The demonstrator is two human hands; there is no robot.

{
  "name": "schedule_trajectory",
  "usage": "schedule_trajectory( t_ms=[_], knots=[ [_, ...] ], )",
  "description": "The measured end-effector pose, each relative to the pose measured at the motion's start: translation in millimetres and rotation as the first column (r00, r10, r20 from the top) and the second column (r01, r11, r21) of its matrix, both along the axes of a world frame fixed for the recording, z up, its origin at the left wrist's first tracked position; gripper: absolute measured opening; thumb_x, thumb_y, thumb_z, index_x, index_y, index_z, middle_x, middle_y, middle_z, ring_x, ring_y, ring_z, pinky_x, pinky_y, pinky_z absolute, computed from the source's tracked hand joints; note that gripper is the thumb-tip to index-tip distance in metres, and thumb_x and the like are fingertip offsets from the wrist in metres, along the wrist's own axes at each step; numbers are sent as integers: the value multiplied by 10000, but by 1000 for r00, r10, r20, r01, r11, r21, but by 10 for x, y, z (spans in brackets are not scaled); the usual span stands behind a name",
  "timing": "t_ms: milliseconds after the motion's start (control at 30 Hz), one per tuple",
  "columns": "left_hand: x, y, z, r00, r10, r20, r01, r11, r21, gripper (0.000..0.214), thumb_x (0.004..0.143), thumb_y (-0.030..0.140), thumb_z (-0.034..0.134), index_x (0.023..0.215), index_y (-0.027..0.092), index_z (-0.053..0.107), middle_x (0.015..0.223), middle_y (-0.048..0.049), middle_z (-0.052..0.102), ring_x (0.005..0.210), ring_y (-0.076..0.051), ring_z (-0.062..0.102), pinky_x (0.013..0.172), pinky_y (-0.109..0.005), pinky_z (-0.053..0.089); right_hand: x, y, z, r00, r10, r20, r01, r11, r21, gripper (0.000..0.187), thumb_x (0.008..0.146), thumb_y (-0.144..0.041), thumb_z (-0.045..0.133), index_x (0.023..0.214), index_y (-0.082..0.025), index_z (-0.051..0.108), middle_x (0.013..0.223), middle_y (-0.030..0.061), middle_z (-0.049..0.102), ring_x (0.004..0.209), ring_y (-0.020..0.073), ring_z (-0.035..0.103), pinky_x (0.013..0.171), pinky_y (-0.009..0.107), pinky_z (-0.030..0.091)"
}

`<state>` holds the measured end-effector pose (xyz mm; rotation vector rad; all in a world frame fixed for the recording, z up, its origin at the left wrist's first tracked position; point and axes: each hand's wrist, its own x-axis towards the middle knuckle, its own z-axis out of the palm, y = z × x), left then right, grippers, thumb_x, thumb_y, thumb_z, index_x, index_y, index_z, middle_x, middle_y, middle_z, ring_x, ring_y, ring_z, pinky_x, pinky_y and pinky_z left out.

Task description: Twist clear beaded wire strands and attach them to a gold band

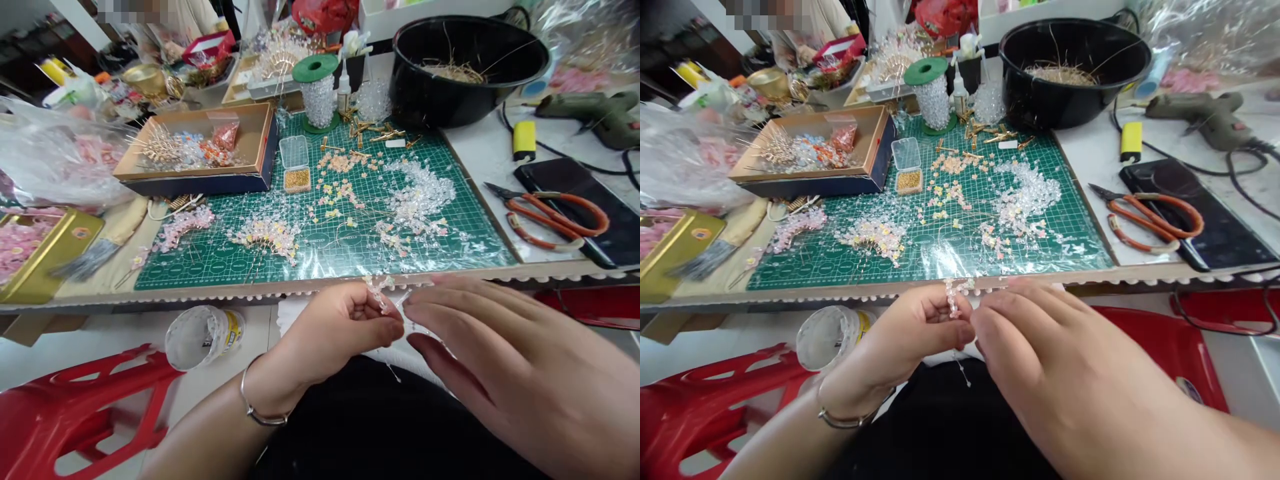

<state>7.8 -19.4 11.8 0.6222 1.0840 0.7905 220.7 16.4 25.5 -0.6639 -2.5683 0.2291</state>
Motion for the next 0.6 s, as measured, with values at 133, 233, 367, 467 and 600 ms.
schedule_trajectory(
  t_ms=[133,233,367,467,600],
  knots=[
    [10,-24,9,999,12,44,-11,1000,-20,349,642,322,937,770,145,665,723,32,616,693,-100,537,696,-254,388,-139,-4,-64,999,24,40,-24,1000,-16,173,987,-108,467,1116,-148,574,1004,160,777,758,255,762,496,324,528],
    [7,-42,22,999,-4,47,4,1000,0,370,647,346,941,766,142,657,686,45,574,666,-91,502,675,-247,374,-111,-14,-138,998,43,41,-42,998,-38,158,989,-104,469,1104,-151,566,960,145,764,733,246,757,448,304,465],
    [-31,-68,53,986,-102,-134,117,987,109,315,779,393,860,852,159,663,619,78,452,586,-82,384,579,-242,301,-64,-13,-203,996,72,56,-72,997,1,123,962,-84,472,1011,-177,534,777,73,705,612,227,700,507,329,490],
    [-104,-102,44,928,-142,-345,224,952,209,353,894,456,743,1119,189,689,674,64,481,589,-92,374,579,-251,311,-6,34,-182,998,0,57,4,997,-72,90,967,-137,476,962,-216,520,675,-1,652,514,179,640,482,310,473],
    [-215,-158,0,935,-117,-334,201,952,232,357,1002,430,580,1297,230,618,1059,-43,669,704,-115,471,652,-261,401,119,114,-98,988,-143,62,154,962,-225,113,983,-235,477,878,-265,502,618,-27,604,470,152,587,441,288,439]
  ],
)
